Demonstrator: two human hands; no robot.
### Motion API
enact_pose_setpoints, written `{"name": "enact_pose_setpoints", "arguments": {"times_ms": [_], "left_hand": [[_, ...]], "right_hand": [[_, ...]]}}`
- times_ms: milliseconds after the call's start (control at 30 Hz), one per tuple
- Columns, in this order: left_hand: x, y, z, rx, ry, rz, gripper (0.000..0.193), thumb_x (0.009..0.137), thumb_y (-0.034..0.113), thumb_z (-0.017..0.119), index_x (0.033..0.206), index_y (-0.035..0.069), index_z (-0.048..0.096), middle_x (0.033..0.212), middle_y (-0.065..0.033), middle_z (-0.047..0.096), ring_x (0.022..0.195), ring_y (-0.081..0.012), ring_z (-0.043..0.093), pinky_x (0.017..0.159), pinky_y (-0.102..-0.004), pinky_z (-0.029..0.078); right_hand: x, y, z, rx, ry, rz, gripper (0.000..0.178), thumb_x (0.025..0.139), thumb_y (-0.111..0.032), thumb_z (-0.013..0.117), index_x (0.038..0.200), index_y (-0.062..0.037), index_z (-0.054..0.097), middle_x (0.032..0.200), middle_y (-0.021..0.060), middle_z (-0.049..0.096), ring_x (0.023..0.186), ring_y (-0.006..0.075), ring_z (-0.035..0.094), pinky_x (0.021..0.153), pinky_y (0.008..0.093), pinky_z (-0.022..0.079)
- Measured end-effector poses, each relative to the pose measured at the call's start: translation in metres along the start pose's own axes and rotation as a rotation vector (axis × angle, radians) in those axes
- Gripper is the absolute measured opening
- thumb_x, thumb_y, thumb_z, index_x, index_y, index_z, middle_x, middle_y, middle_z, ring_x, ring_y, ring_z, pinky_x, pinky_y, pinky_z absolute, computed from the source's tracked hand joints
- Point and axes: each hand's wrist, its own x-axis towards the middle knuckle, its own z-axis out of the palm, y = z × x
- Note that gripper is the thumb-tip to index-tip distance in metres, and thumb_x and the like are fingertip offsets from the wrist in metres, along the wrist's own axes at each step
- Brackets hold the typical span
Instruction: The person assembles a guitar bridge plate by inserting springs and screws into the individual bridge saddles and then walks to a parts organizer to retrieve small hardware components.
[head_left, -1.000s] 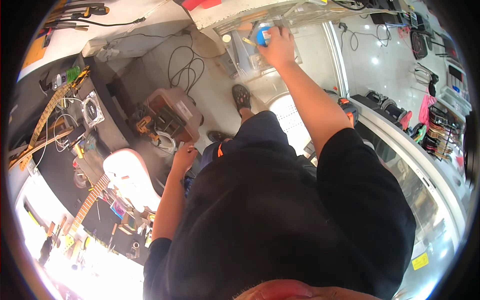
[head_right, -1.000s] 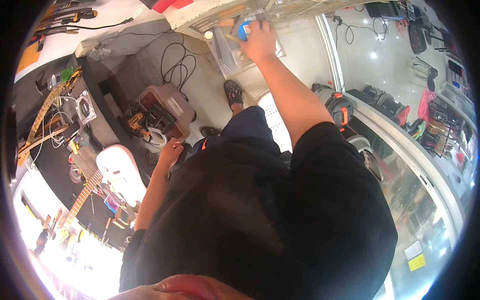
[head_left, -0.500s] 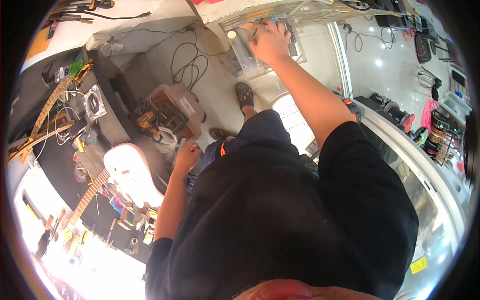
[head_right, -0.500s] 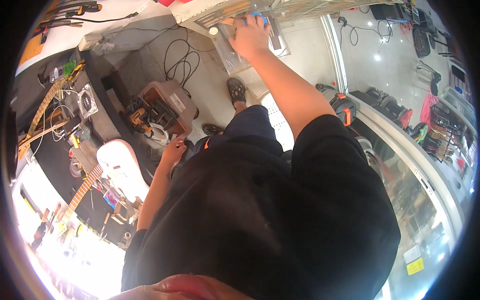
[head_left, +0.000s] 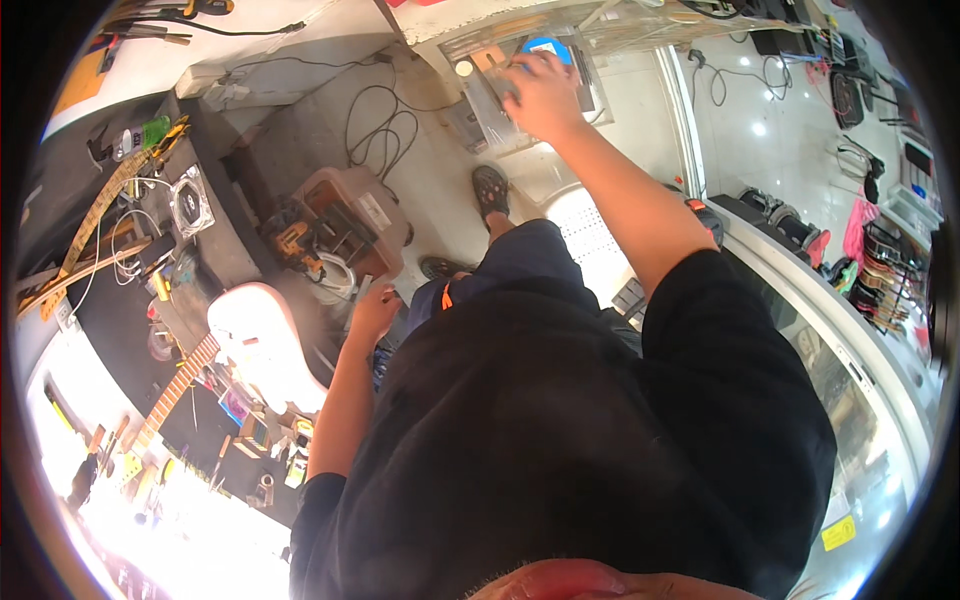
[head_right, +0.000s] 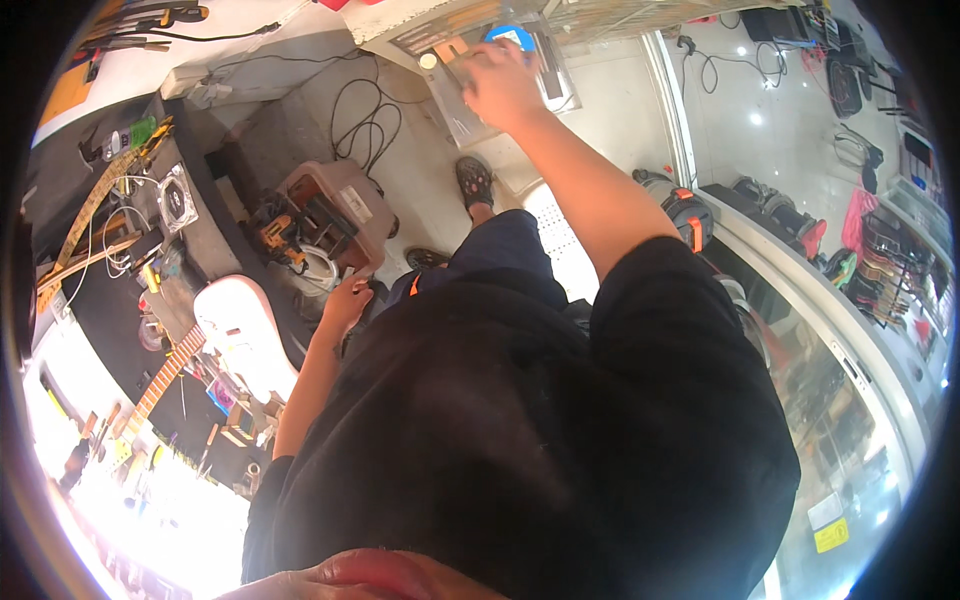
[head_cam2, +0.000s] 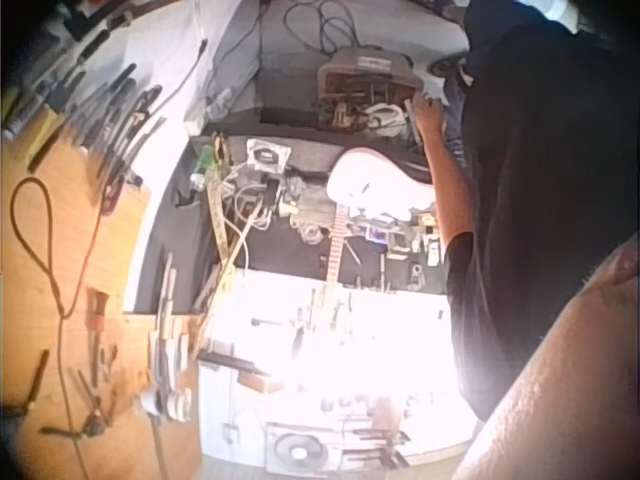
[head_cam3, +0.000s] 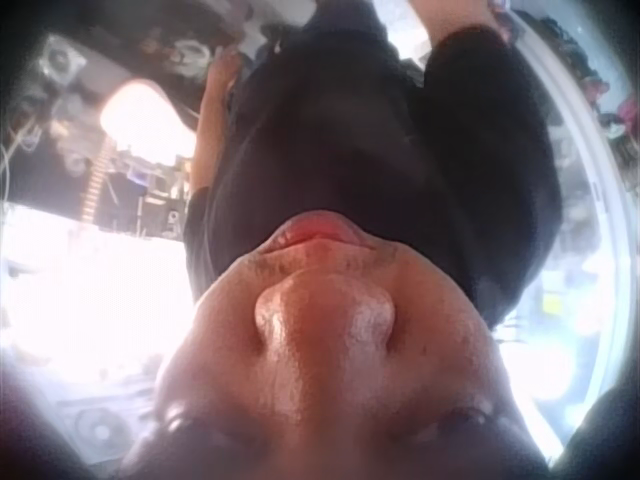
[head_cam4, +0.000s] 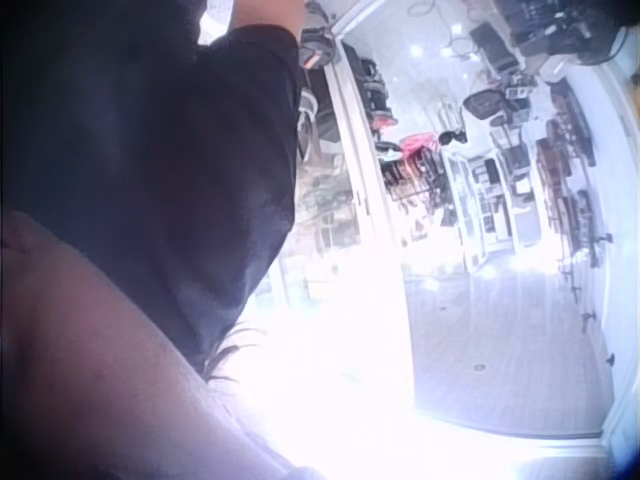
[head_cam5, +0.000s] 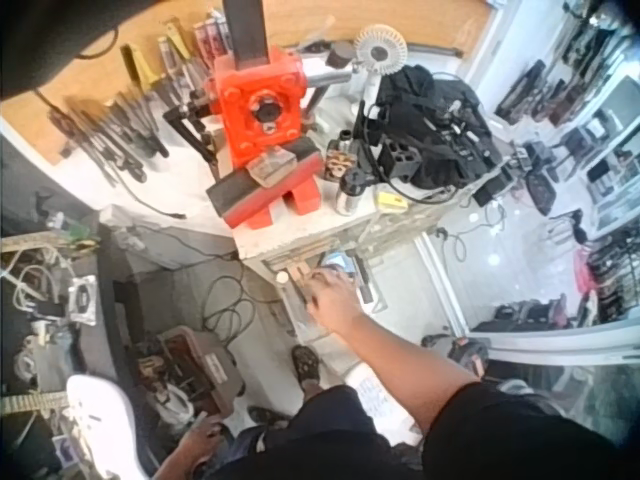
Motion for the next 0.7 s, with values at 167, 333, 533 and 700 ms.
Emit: {"name": "enact_pose_setpoints", "arguments": {"times_ms": [167, 333, 533, 700], "left_hand": [[0.001, 0.019, -0.009, -0.042, -0.018, -0.034, 0.049, 0.093, 0.029, 0.073, 0.135, 0.002, 0.069, 0.126, -0.0191, 0.077, 0.123, -0.0351, 0.072, 0.105, -0.0419, 0.055], [-0.005, -0.001, 0.004, 0.009, -0.054, -0.067, 0.048, 0.093, 0.03, 0.073, 0.132, 0.002, 0.069, 0.12, -0.0193, 0.079, 0.116, -0.0356, 0.075, 0.1, -0.0432, 0.056], [-0.002, -0.005, 0.0, 0.043, -0.038, -0.047, 0.048, 0.093, 0.031, 0.072, 0.132, 0.003, 0.07, 0.119, -0.0203, 0.078, 0.115, -0.0358, 0.075, 0.099, -0.0435, 0.056], [0.002, 0.016, -0.013, -0.02, -0.009, -0.005, 0.048, 0.092, 0.029, 0.071, 0.132, 0.003, 0.069, 0.117, -0.0213, 0.077, 0.113, -0.0342, 0.075, 0.097, -0.0425, 0.056]], "right_hand": [[-0.082, 0.04, 0.019, 0.423, 0.41, 0.828, 0.048, 0.089, -0.024, 0.077, 0.133, -0.0097, 0.066, 0.135, 0.0188, 0.063, 0.123, 0.036, 0.06, 0.109, 0.0572, 0.046], [-0.074, 0.008, 0.002, 1.503, 0.219, 1.709, 0.043, 0.096, -0.018, 0.068, 0.135, -0.0035, 0.058, 0.132, 0.0198, 0.058, 0.115, 0.0384, 0.061, 0.102, 0.0547, 0.053], [-0.009, 0.022, 0.047, 1.658, 0.262, 1.436, 0.036, 0.099, -0.006, 0.061, 0.135, 0.0001, 0.06, 0.135, 0.0174, 0.058, 0.116, 0.0383, 0.062, 0.101, 0.0573, 0.06], [0.051, 0.017, 0.036, 1.699, 0.328, 1.387, 0.031, 0.102, -0.004, 0.058, 0.133, 0.0034, 0.058, 0.13, 0.0187, 0.06, 0.115, 0.037, 0.064, 0.101, 0.0579, 0.06]]}}
